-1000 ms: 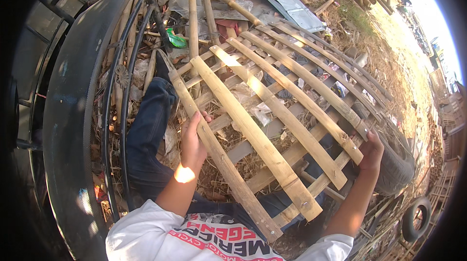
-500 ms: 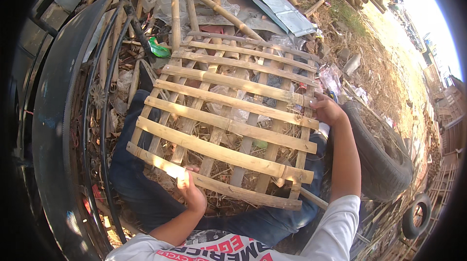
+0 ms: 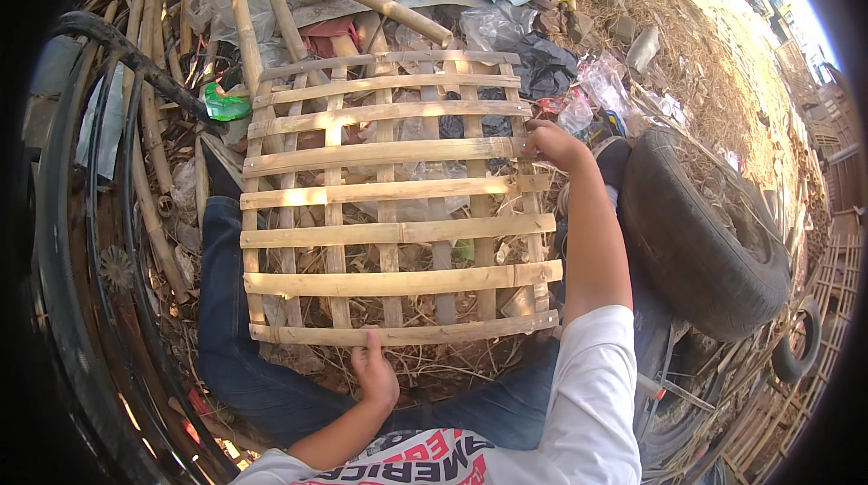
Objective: The person repairs a bamboo lattice by hammering nails into the wooden strips while sitting on the ground outdoors.
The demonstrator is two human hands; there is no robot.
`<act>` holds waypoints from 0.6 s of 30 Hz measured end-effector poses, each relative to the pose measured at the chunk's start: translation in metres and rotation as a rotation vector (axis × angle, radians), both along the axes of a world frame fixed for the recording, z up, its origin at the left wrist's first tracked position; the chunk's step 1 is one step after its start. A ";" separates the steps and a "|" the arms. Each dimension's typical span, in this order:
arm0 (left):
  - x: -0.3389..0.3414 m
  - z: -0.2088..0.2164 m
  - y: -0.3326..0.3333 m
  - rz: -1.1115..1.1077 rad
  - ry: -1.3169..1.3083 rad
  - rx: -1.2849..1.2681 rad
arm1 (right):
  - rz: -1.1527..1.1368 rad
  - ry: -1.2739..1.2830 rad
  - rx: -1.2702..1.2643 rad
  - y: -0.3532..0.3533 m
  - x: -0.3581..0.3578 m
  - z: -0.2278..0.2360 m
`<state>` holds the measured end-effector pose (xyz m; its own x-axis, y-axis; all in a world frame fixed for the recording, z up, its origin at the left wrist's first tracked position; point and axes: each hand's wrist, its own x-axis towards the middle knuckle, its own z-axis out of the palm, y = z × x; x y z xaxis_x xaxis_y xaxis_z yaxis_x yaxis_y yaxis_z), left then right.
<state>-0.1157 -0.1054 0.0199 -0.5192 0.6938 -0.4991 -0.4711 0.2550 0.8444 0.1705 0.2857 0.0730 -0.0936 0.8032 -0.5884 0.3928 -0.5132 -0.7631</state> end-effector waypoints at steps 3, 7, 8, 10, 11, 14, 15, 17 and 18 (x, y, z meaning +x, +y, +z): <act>0.009 -0.008 -0.001 -0.011 -0.035 -0.032 | -0.060 -0.011 -0.041 -0.006 0.004 -0.022; 0.013 -0.019 0.003 -0.070 -0.118 -0.101 | -0.055 0.076 -0.067 0.009 0.009 -0.058; 0.012 -0.024 0.002 -0.057 -0.140 -0.120 | -0.072 0.063 -0.034 0.012 0.007 -0.065; 0.012 -0.040 0.001 -0.103 -0.142 -0.161 | -0.061 0.091 -0.019 0.017 0.005 -0.070; 0.014 -0.047 -0.002 -0.131 -0.156 -0.185 | -0.032 0.054 0.006 0.023 0.010 -0.076; 0.022 -0.044 0.004 -0.177 -0.228 -0.234 | -0.048 -0.007 -0.012 0.021 0.013 -0.080; 0.025 -0.044 0.007 -0.206 -0.299 -0.223 | -0.071 -0.008 -0.009 0.018 0.024 -0.086; 0.025 -0.044 0.014 -0.243 -0.304 -0.286 | -0.018 -0.098 0.015 0.011 0.019 -0.078; 0.027 -0.043 0.020 -0.257 -0.337 -0.328 | 0.031 -0.202 0.057 0.007 0.020 -0.072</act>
<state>-0.0886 -0.0858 -0.0231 -0.1268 0.5571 -0.8207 -0.5901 0.6226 0.5139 0.1902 0.2932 0.0009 -0.0035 0.8344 -0.5511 0.5551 -0.4568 -0.6951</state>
